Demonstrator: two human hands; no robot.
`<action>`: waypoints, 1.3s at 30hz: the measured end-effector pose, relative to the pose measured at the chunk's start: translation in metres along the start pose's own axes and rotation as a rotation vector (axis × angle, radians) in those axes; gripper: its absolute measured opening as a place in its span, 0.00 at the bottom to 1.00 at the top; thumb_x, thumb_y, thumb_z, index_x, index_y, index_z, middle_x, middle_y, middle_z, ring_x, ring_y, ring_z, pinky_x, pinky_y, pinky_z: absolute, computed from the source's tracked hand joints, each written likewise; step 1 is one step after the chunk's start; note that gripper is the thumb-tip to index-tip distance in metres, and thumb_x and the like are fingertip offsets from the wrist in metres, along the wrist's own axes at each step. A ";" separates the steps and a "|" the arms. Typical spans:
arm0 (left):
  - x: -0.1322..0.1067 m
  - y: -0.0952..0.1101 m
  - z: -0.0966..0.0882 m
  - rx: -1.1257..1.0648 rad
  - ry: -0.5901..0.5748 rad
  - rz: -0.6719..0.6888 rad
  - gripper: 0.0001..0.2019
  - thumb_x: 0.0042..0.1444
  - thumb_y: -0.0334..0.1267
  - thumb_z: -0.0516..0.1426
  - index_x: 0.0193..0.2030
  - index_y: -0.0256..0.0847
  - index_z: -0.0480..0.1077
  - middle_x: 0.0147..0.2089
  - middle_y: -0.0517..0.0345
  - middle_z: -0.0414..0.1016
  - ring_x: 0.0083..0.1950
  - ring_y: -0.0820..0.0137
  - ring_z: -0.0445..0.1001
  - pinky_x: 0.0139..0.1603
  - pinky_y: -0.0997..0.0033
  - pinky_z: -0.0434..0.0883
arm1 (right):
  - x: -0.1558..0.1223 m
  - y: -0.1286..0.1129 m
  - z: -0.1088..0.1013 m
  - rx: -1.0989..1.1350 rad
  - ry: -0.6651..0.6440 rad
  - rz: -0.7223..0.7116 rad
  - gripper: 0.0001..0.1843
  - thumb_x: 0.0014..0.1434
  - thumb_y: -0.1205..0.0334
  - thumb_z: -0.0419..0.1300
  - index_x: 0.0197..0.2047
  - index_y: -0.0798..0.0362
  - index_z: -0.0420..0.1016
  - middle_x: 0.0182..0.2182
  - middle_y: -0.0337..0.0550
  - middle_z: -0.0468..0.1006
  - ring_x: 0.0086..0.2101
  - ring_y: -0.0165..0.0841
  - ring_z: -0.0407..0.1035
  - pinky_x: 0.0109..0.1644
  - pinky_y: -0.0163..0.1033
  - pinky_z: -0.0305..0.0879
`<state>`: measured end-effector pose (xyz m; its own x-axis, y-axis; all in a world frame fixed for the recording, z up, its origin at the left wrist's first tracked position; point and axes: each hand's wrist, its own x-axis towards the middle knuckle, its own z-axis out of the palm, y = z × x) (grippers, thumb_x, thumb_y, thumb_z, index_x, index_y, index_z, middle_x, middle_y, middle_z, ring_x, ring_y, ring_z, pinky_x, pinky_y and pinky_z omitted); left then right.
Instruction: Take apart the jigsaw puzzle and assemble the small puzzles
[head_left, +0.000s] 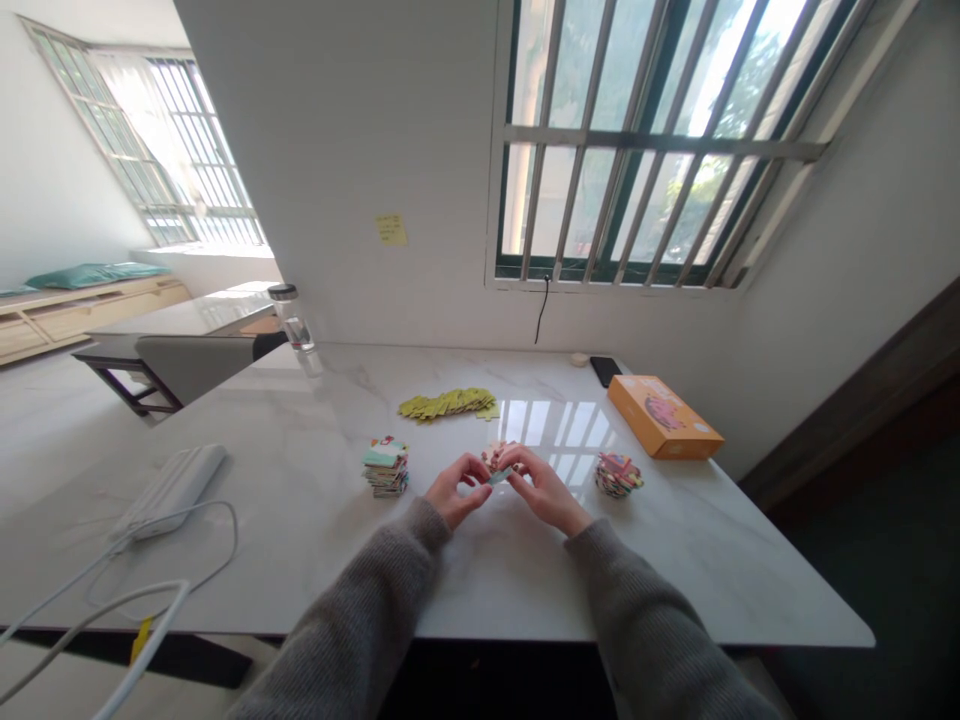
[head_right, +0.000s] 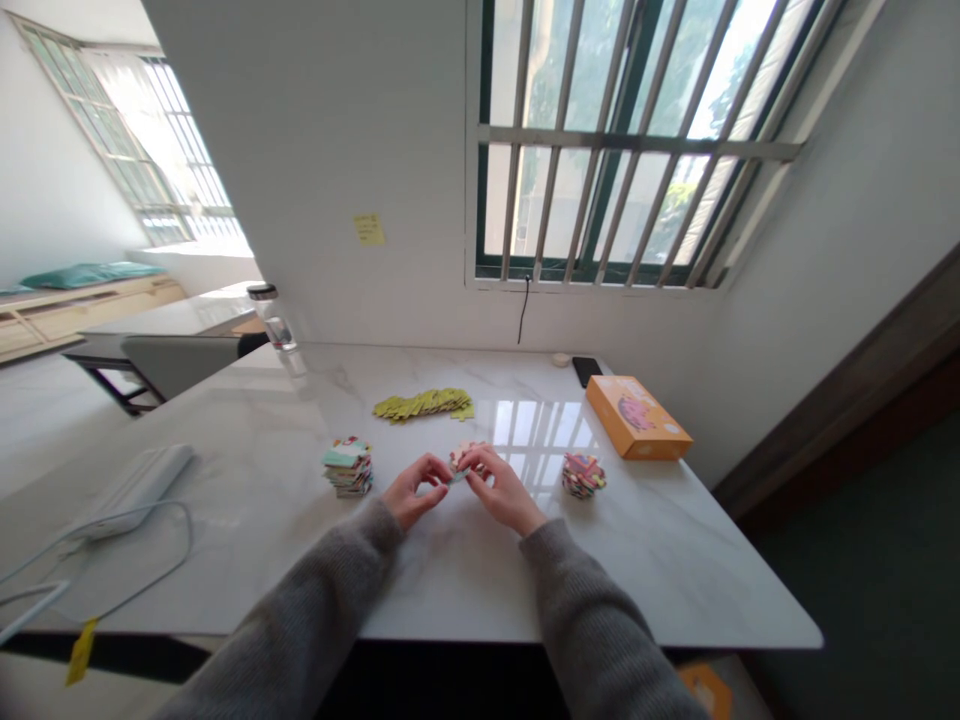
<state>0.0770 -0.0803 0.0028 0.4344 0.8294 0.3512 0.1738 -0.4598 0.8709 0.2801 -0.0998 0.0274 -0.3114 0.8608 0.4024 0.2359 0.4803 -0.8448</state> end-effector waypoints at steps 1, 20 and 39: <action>0.000 -0.001 0.001 -0.032 -0.029 -0.022 0.10 0.57 0.44 0.57 0.39 0.39 0.67 0.38 0.55 0.75 0.41 0.66 0.74 0.44 0.65 0.70 | 0.000 0.000 0.001 0.036 -0.005 0.014 0.08 0.64 0.56 0.55 0.40 0.50 0.72 0.42 0.44 0.74 0.43 0.35 0.70 0.46 0.40 0.67; -0.007 0.004 0.005 0.468 0.098 0.387 0.13 0.45 0.27 0.59 0.39 0.44 0.69 0.51 0.53 0.72 0.54 0.59 0.67 0.56 0.57 0.67 | 0.002 0.015 0.005 0.085 0.192 0.118 0.19 0.64 0.52 0.55 0.55 0.52 0.67 0.30 0.37 0.72 0.32 0.32 0.70 0.40 0.39 0.67; -0.038 0.029 -0.141 0.693 0.285 0.161 0.14 0.46 0.30 0.54 0.42 0.42 0.64 0.50 0.52 0.71 0.52 0.59 0.66 0.58 0.53 0.65 | 0.004 0.033 -0.003 -0.404 0.302 0.028 0.13 0.64 0.61 0.52 0.49 0.53 0.73 0.38 0.47 0.72 0.42 0.41 0.67 0.49 0.47 0.66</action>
<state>-0.0590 -0.0805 0.0626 0.2726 0.7417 0.6128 0.6830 -0.5978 0.4198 0.2892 -0.0795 0.0021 -0.0340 0.8559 0.5160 0.5963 0.4317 -0.6768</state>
